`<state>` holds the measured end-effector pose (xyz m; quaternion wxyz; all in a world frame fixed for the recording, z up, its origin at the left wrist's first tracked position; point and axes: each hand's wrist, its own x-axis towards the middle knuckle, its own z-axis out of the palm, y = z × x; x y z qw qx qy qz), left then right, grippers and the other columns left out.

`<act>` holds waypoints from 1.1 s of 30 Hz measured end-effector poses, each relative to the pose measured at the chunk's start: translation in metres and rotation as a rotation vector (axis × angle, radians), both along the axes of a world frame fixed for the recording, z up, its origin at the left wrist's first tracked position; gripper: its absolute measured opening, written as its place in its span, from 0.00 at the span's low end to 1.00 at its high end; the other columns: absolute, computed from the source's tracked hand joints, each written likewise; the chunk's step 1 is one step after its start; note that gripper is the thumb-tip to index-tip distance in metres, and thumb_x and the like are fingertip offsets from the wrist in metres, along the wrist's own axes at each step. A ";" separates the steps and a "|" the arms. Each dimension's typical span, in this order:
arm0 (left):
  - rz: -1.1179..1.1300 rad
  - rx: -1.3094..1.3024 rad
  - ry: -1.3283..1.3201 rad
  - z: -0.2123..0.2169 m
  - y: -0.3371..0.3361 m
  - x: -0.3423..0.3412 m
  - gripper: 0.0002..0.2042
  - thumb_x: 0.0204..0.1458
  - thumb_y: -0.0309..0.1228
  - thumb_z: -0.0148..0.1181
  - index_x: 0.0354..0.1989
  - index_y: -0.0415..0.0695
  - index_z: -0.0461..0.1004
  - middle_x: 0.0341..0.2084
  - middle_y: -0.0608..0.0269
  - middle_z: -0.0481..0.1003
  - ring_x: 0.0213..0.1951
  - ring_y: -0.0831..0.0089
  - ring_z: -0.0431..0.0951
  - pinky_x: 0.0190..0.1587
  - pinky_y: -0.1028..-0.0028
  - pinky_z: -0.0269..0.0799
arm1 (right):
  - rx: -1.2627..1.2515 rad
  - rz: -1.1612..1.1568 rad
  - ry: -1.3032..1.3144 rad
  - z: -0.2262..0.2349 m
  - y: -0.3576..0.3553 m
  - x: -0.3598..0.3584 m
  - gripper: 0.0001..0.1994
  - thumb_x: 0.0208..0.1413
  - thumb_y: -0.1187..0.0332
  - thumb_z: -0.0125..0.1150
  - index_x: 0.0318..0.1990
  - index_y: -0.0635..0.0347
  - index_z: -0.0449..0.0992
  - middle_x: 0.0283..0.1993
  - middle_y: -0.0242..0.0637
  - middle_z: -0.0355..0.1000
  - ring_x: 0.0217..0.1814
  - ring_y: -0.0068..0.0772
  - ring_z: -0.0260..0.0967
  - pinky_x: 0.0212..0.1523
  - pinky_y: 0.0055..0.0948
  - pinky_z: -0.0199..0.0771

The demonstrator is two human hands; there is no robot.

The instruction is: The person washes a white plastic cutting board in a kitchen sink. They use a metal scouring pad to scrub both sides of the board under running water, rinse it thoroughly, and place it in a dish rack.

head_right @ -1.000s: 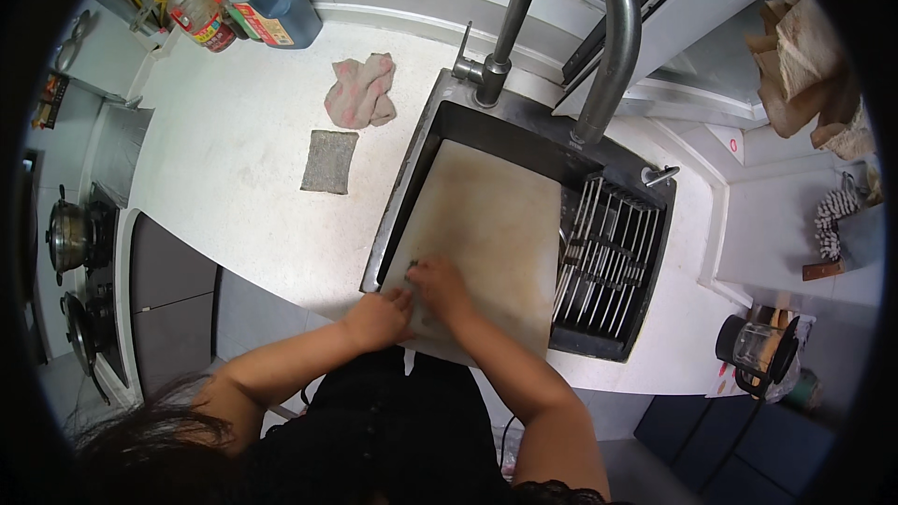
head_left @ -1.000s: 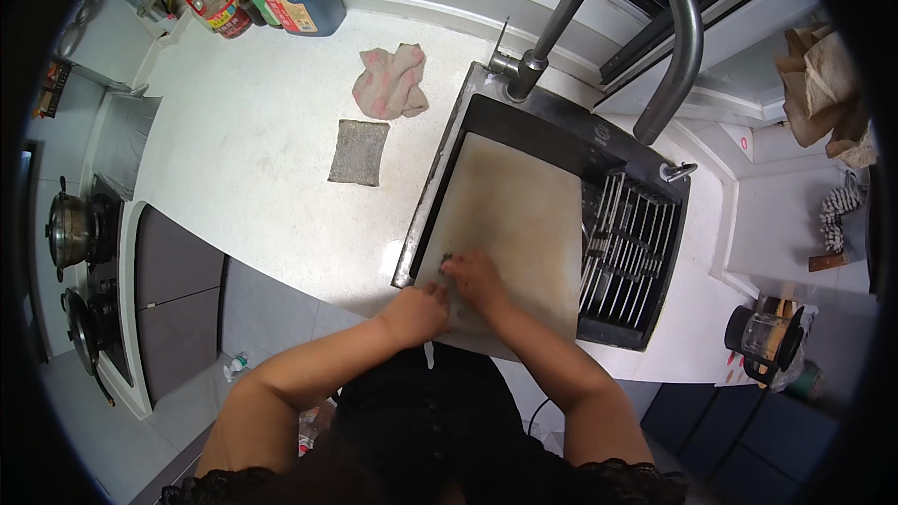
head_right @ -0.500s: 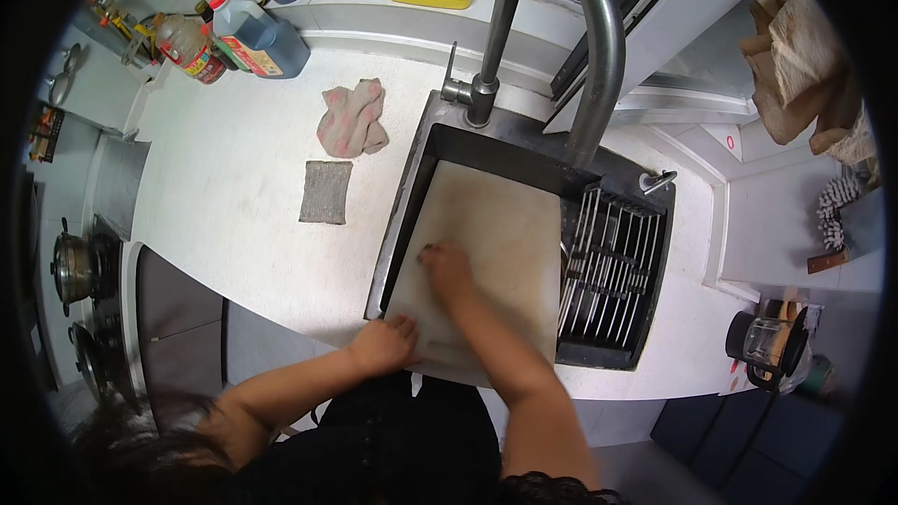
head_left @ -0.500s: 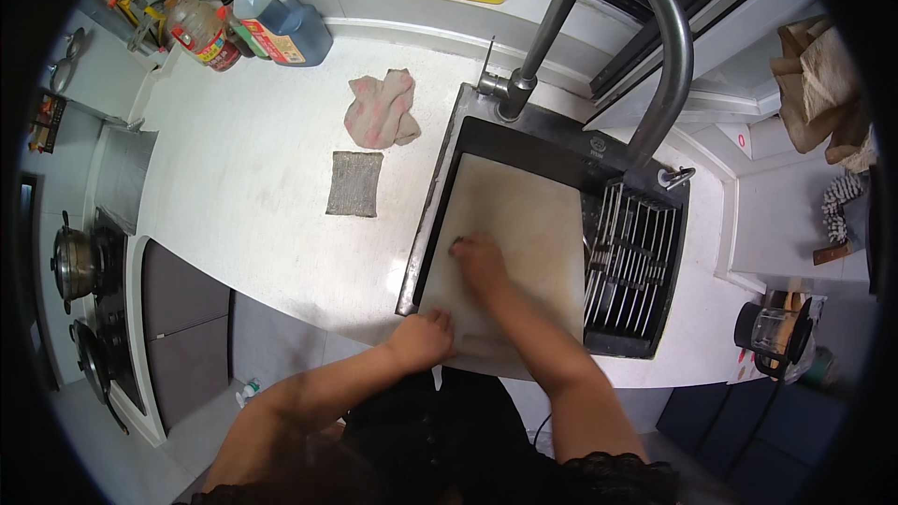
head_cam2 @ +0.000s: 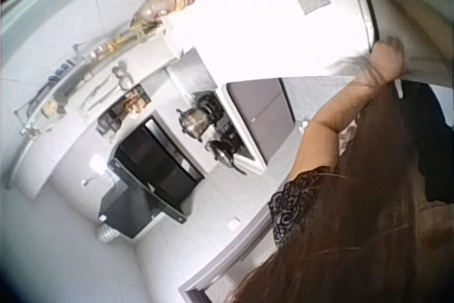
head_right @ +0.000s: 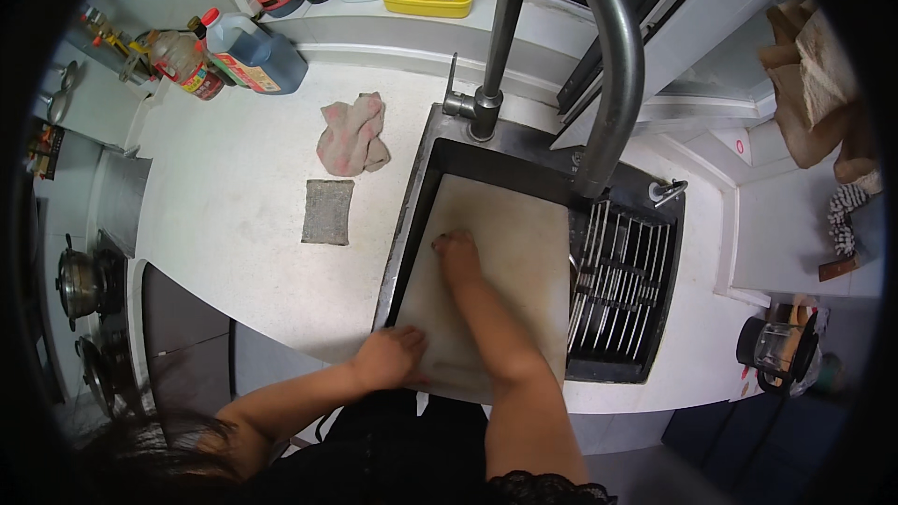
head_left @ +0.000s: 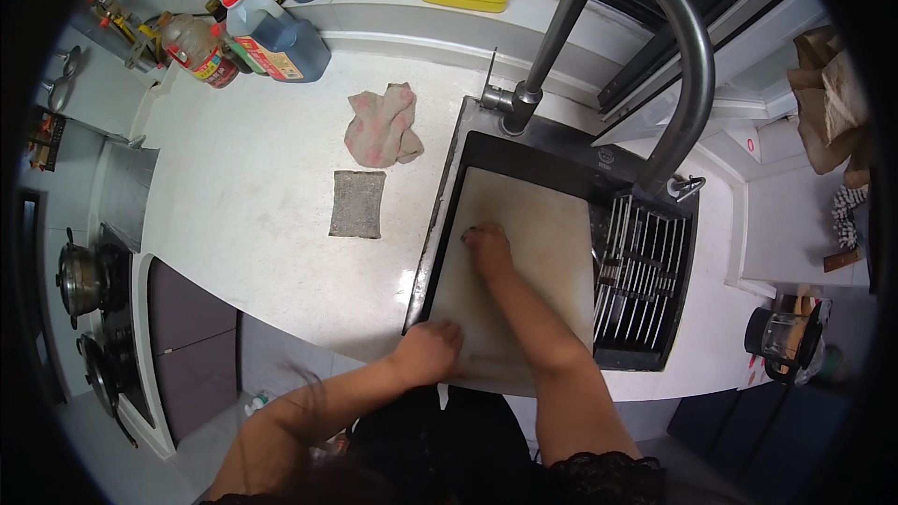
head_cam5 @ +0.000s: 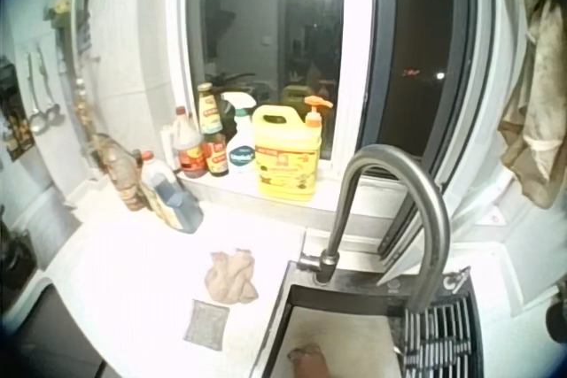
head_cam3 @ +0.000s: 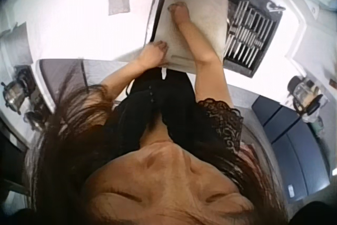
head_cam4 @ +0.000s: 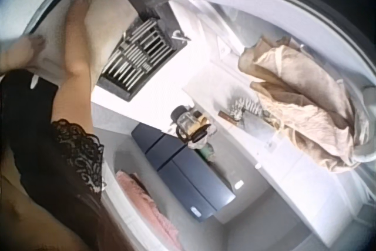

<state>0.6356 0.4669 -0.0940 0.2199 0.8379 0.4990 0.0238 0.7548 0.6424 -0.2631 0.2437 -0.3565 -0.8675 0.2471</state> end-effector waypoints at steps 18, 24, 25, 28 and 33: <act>0.021 -0.122 0.048 -0.004 0.005 -0.004 0.38 0.37 0.59 0.61 0.43 0.31 0.71 0.47 0.44 0.69 0.52 0.54 0.69 0.52 0.63 0.67 | 0.000 0.401 0.117 0.049 -0.049 -0.002 0.05 0.43 0.73 0.58 0.29 0.58 0.79 0.32 0.42 0.74 0.37 0.45 0.72 0.39 0.38 0.72; 0.009 -0.106 0.034 -0.003 0.003 -0.005 0.38 0.39 0.59 0.59 0.44 0.31 0.70 0.47 0.44 0.69 0.52 0.53 0.69 0.52 0.63 0.67 | -0.056 0.158 -0.042 -0.008 0.031 -0.006 0.06 0.42 0.73 0.59 0.30 0.54 0.78 0.32 0.42 0.73 0.38 0.46 0.69 0.41 0.39 0.70; 0.012 -0.082 0.029 -0.003 0.004 -0.004 0.38 0.39 0.60 0.59 0.44 0.31 0.70 0.47 0.44 0.69 0.52 0.53 0.69 0.52 0.63 0.67 | -0.032 0.005 -0.022 -0.020 0.051 -0.008 0.04 0.42 0.73 0.58 0.28 0.55 0.77 0.31 0.43 0.73 0.37 0.47 0.69 0.40 0.40 0.69; -0.025 -0.143 0.039 -0.002 0.010 -0.002 0.40 0.40 0.61 0.58 0.45 0.30 0.70 0.49 0.43 0.69 0.54 0.52 0.68 0.53 0.62 0.67 | -0.032 -0.112 0.059 -0.061 0.067 -0.007 0.03 0.43 0.73 0.57 0.27 0.56 0.76 0.30 0.44 0.72 0.37 0.47 0.69 0.37 0.42 0.67; 0.024 -0.147 0.036 -0.005 0.000 -0.008 0.40 0.40 0.62 0.57 0.45 0.31 0.70 0.48 0.43 0.70 0.53 0.53 0.69 0.52 0.62 0.67 | -0.191 0.506 0.111 0.018 -0.006 0.003 0.05 0.46 0.73 0.56 0.30 0.56 0.78 0.33 0.43 0.73 0.37 0.47 0.69 0.42 0.41 0.69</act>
